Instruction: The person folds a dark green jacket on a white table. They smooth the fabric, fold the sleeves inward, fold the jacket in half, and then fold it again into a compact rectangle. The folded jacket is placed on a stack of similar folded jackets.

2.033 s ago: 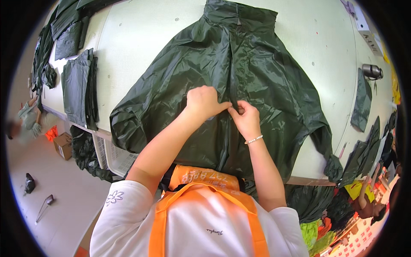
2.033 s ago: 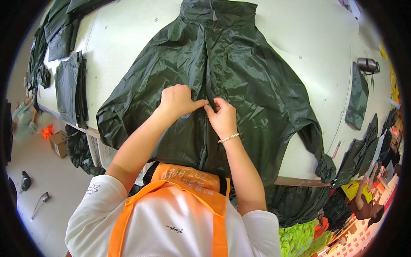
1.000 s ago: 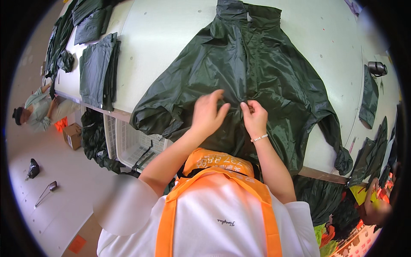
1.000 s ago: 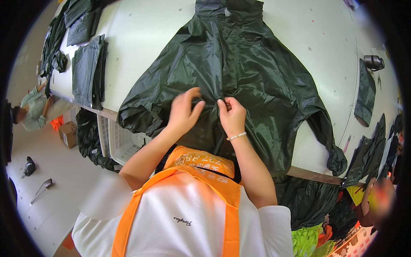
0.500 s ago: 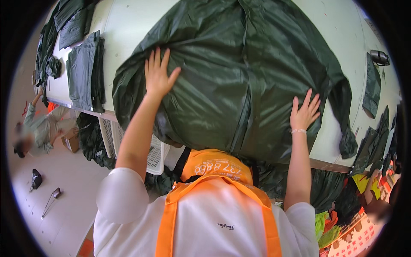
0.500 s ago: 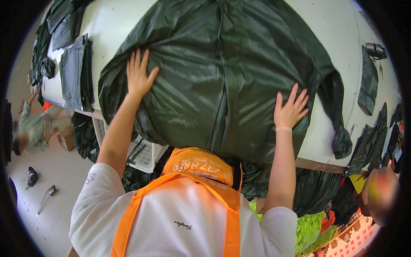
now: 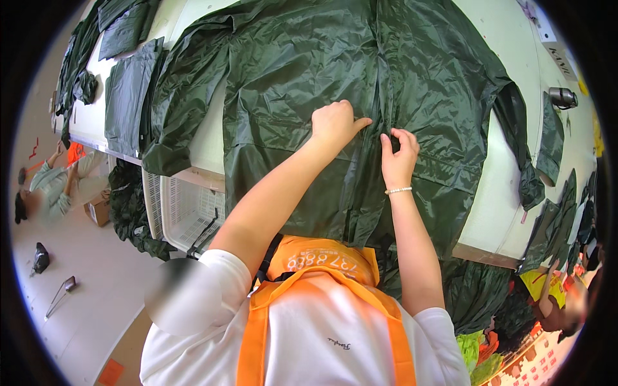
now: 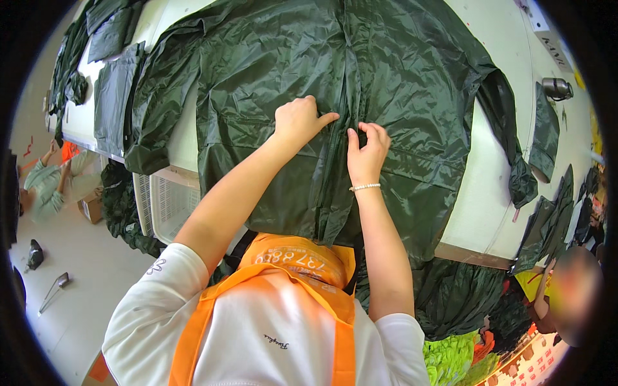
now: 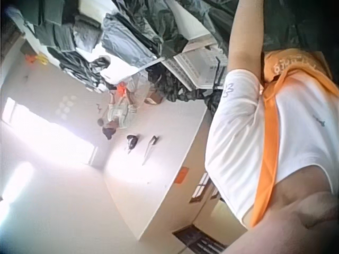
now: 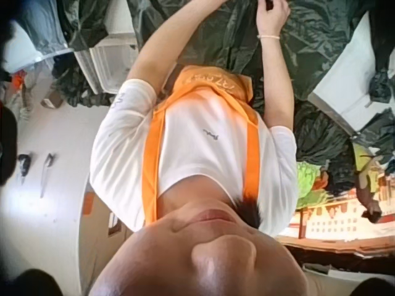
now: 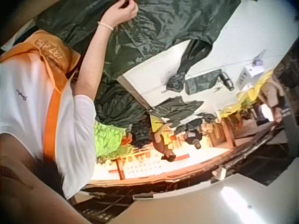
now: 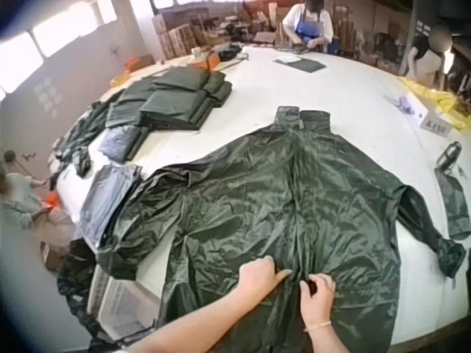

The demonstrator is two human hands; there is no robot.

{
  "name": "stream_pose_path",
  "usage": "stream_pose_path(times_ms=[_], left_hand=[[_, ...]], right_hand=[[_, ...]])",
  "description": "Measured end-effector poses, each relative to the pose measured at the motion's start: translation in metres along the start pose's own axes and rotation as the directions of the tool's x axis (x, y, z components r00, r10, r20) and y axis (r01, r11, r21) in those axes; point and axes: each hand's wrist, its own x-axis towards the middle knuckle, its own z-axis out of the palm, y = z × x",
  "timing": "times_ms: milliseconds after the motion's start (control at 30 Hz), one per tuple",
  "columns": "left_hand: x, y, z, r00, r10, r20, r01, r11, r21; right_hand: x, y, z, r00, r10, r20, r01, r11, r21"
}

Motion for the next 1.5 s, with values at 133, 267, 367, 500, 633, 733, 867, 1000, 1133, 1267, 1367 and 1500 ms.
stream_pose_path(times_ms=[133, 267, 367, 500, 633, 733, 867, 1000, 1133, 1267, 1367, 1500], left_hand=[[0.013, 0.001, 0.005, 0.997, 0.08, -0.012, -0.08, 0.997, 0.023], [0.028, -0.016, 0.004, 0.93, 0.03, 0.365, 0.163, 0.859, -0.485], [0.023, -0.037, 0.013, 0.902, 0.201, 0.382, 0.231, 0.523, -0.82], [0.018, -0.044, 0.018, 0.913, 0.285, 0.293, 0.182, 0.358, -0.916], [0.016, -0.048, 0.025, 0.924, 0.288, 0.253, 0.197, 0.21, -0.958], [0.006, -0.043, 0.021, 0.956, 0.223, 0.191, 0.128, 0.269, -0.955], [-0.041, -0.04, 0.014, 0.968, 0.084, -0.238, -0.225, 0.716, -0.661], [-0.099, -0.085, 0.005, 0.889, 0.175, -0.423, -0.181, 0.983, 0.026], [-0.086, -0.131, 0.014, 0.913, 0.242, -0.33, -0.227, 0.97, 0.086], [-0.006, -0.126, -0.005, 0.828, 0.385, -0.408, -0.303, 0.919, 0.251], [0.002, -0.111, -0.02, 0.839, 0.325, -0.437, -0.218, 0.936, 0.278], [-0.09, -0.076, -0.001, 0.946, 0.097, -0.308, -0.191, 0.938, -0.29]], right_hand=[[0.018, -0.012, 0.009, 0.961, 0.222, 0.167, -0.264, 0.916, 0.301], [0.015, -0.034, 0.016, 0.996, -0.046, 0.079, 0.037, 0.993, 0.11], [0.014, -0.033, 0.02, 0.997, -0.043, 0.057, 0.037, 0.994, 0.103], [0.013, -0.041, 0.021, 0.988, 0.051, 0.146, -0.1, 0.933, 0.347], [0.012, -0.045, 0.029, 0.974, 0.123, 0.19, -0.181, 0.926, 0.331], [0.015, -0.04, 0.035, 0.96, 0.191, 0.204, -0.248, 0.921, 0.302], [0.011, -0.025, 0.046, 0.963, 0.231, 0.142, -0.267, 0.895, 0.357], [0.014, -0.031, 0.042, 0.965, 0.235, 0.114, -0.259, 0.916, 0.308], [0.041, -0.023, 0.057, 0.998, 0.058, 0.003, -0.058, 0.991, 0.117], [0.104, -0.016, 0.058, 0.999, 0.043, 0.004, -0.043, 0.998, -0.051], [0.104, -0.021, 0.036, 0.985, 0.026, 0.168, 0.0, 0.989, -0.149], [0.009, -0.016, -0.016, 0.927, 0.124, 0.354, -0.083, 0.988, -0.129]])
